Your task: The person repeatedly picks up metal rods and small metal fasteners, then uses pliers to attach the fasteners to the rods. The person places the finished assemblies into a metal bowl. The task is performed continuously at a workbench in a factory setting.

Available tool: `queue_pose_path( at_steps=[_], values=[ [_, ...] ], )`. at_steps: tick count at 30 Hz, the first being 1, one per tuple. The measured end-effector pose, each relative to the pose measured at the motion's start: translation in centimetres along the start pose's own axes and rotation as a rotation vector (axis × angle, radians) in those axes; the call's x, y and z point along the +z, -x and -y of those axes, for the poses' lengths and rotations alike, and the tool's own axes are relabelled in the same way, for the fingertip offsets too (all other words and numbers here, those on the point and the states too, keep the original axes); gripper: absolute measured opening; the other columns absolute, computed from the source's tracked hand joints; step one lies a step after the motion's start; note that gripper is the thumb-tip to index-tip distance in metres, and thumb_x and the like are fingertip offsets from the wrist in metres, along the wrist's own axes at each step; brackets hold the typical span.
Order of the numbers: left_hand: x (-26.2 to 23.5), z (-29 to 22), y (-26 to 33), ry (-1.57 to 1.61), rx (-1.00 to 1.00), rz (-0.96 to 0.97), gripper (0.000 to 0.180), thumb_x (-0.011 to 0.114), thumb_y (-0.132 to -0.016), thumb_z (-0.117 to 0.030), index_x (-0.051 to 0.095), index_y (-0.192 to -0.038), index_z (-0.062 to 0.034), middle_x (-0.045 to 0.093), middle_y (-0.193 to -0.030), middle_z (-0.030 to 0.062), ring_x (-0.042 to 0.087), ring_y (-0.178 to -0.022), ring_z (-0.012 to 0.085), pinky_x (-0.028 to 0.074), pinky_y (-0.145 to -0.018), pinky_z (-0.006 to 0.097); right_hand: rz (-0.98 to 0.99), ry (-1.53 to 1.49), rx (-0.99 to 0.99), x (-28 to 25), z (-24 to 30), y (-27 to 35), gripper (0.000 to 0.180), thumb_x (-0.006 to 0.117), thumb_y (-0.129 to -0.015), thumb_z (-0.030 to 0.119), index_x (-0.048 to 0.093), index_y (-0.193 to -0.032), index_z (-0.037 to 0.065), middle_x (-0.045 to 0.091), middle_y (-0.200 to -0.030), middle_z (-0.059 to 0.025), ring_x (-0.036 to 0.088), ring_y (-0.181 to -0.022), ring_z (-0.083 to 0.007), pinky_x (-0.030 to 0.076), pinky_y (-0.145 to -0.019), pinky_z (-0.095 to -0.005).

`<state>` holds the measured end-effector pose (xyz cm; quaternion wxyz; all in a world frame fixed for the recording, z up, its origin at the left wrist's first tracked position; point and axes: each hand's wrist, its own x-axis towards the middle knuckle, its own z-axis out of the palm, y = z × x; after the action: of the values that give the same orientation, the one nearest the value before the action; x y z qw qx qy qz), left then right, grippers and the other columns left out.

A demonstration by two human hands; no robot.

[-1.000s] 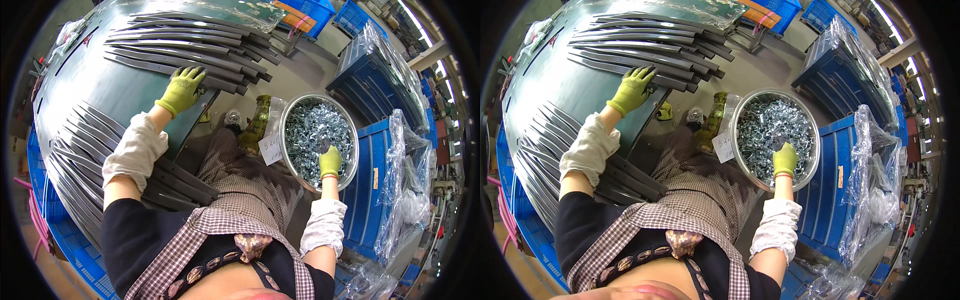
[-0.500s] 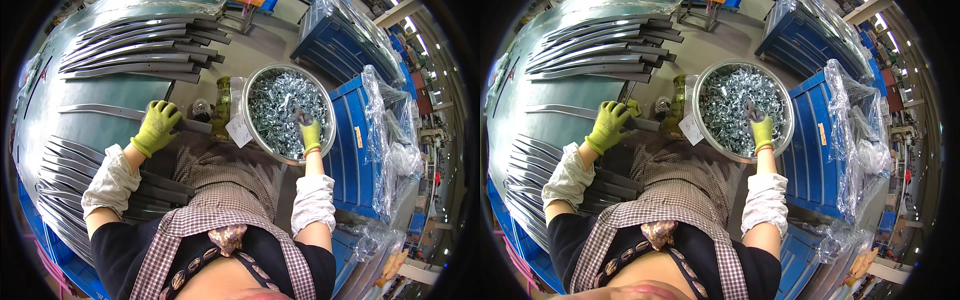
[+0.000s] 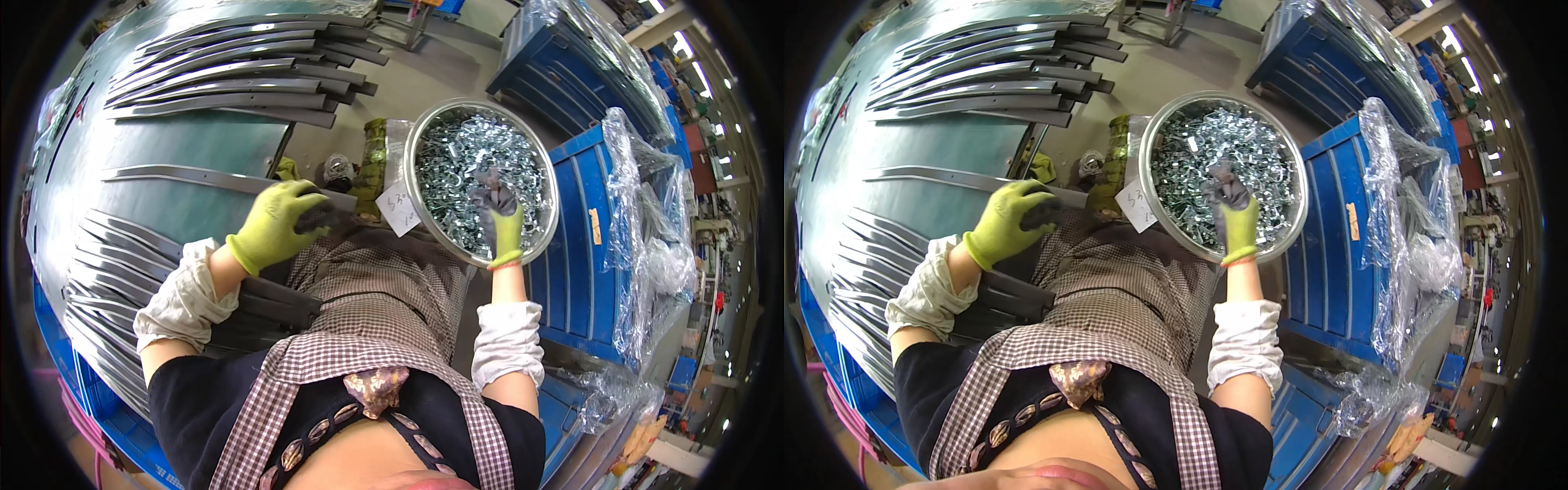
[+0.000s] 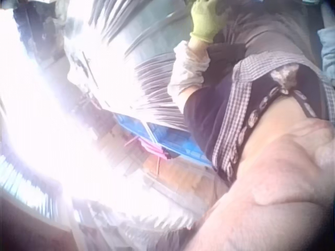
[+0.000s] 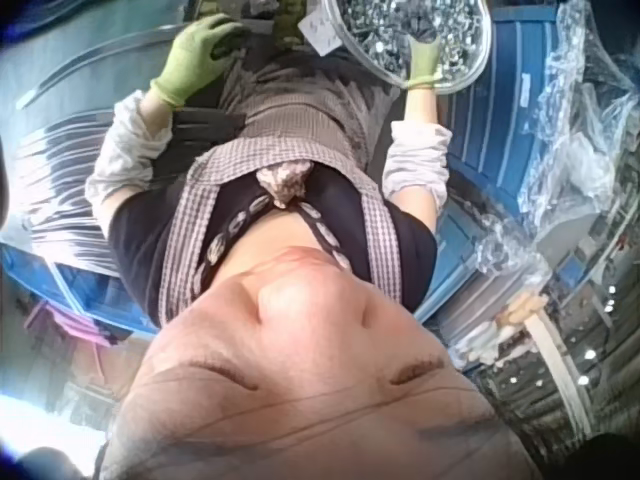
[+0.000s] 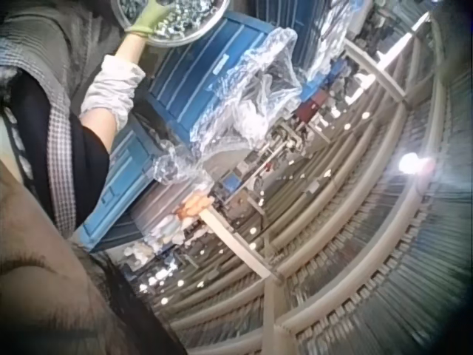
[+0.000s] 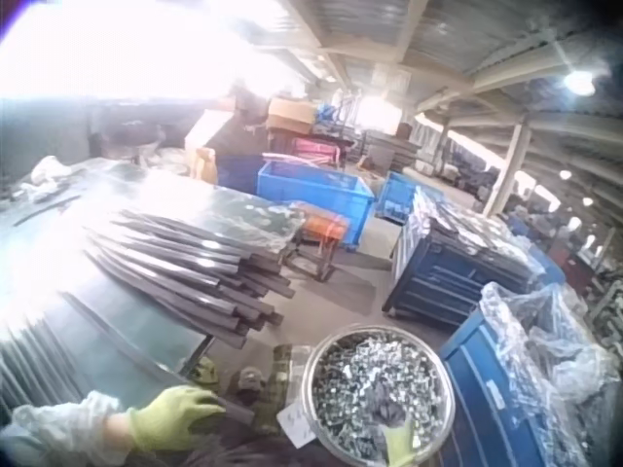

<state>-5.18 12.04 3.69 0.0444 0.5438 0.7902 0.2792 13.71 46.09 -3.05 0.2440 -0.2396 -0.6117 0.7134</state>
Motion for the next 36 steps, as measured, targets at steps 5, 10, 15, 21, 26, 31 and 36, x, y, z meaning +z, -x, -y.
queue_pose_path(
  at_steps=[5, 10, 15, 21, 26, 31, 36],
  values=[
    [1.8, -3.2, 0.4, 0.387, -0.076, 0.267, 0.037, 0.065, -0.083, -0.015, 0.063, -0.118, -0.0017, 0.065, -0.113, 0.0222, 0.061, -0.102, 0.0405, 0.049, -0.089, 0.045, 0.352, 0.410, -0.316, 11.1, 3.7, 7.4, 0.031, 0.069, -0.085, 0.008, 0.067, -0.115, 0.000, 0.073, -0.093, -0.0095, 0.070, -0.075, -0.0191, 0.055, -0.069, -0.0310],
    [3.0, -1.1, 1.7, 0.633, -0.212, 0.337, 0.044, 0.065, -0.083, -0.007, 0.058, -0.126, 0.0010, 0.066, -0.114, 0.0228, 0.064, -0.104, 0.0377, 0.050, -0.090, 0.042, 0.587, 0.566, -0.565, 14.0, 0.9, 9.4, 0.073, 0.067, -0.073, -0.002, 0.046, -0.143, 0.008, 0.066, -0.113, -0.0165, 0.068, -0.086, -0.0349, 0.057, -0.072, -0.0369],
    [3.7, -1.3, 2.3, 0.442, -0.088, 0.171, 0.051, 0.071, -0.074, -0.005, 0.060, -0.123, 0.0004, 0.068, -0.104, 0.0189, 0.066, -0.094, 0.0374, 0.053, -0.083, 0.041, 0.509, 0.377, -0.417, 14.5, 0.7, 9.8, 0.075, 0.075, -0.080, 0.011, 0.040, -0.145, 0.001, 0.066, -0.114, -0.0177, 0.069, -0.098, -0.0283, 0.056, -0.080, -0.0353],
    [3.1, -1.1, 2.8, -0.100, 0.244, 0.239, 0.049, 0.073, -0.074, -0.019, 0.062, -0.121, -0.0100, 0.065, -0.105, 0.0104, 0.066, -0.088, 0.0277, 0.052, -0.076, 0.040, 0.554, -0.236, 0.309, 13.5, -2.0, 9.1, 0.058, 0.073, -0.087, 0.009, 0.046, -0.138, -0.001, 0.068, -0.107, -0.0119, 0.067, -0.087, -0.0137, 0.054, -0.077, -0.0241],
    [2.3, -0.1, 2.0, 0.025, 0.321, 0.396, 0.046, 0.071, -0.074, -0.017, 0.064, -0.119, -0.0112, 0.063, -0.111, 0.0124, 0.065, -0.089, 0.0305, 0.052, -0.078, 0.042, 0.717, -0.234, 0.557, 13.1, -1.7, 8.7, 0.045, 0.075, -0.086, 0.008, 0.058, -0.127, -0.001, 0.068, -0.101, -0.0031, 0.063, -0.086, -0.0064, 0.053, -0.079, -0.0213],
    [2.0, 0.4, 1.7, 0.147, 0.348, 0.417, 0.046, 0.072, -0.067, -0.012, 0.067, -0.112, -0.0092, 0.064, -0.108, 0.0134, 0.063, -0.087, 0.0330, 0.052, -0.077, 0.043, 0.805, -0.041, 0.458, 12.8, -1.2, 8.4, 0.059, 0.082, -0.078, 0.010, 0.056, -0.130, -0.002, 0.067, -0.109, -0.0044, 0.061, -0.098, -0.0097, 0.052, -0.088, -0.0259],
    [2.4, 0.7, 1.5, 0.244, 0.319, 0.516, 0.045, 0.070, -0.068, -0.009, 0.067, -0.112, -0.0085, 0.064, -0.106, 0.0124, 0.063, -0.087, 0.0329, 0.052, -0.077, 0.043, 0.819, -0.124, 0.344, 13.0, -2.0, 8.3, 0.063, 0.084, -0.076, 0.009, 0.056, -0.131, -0.001, 0.067, -0.110, -0.0051, 0.061, -0.099, -0.0096, 0.052, -0.089, -0.0266]
  ],
)
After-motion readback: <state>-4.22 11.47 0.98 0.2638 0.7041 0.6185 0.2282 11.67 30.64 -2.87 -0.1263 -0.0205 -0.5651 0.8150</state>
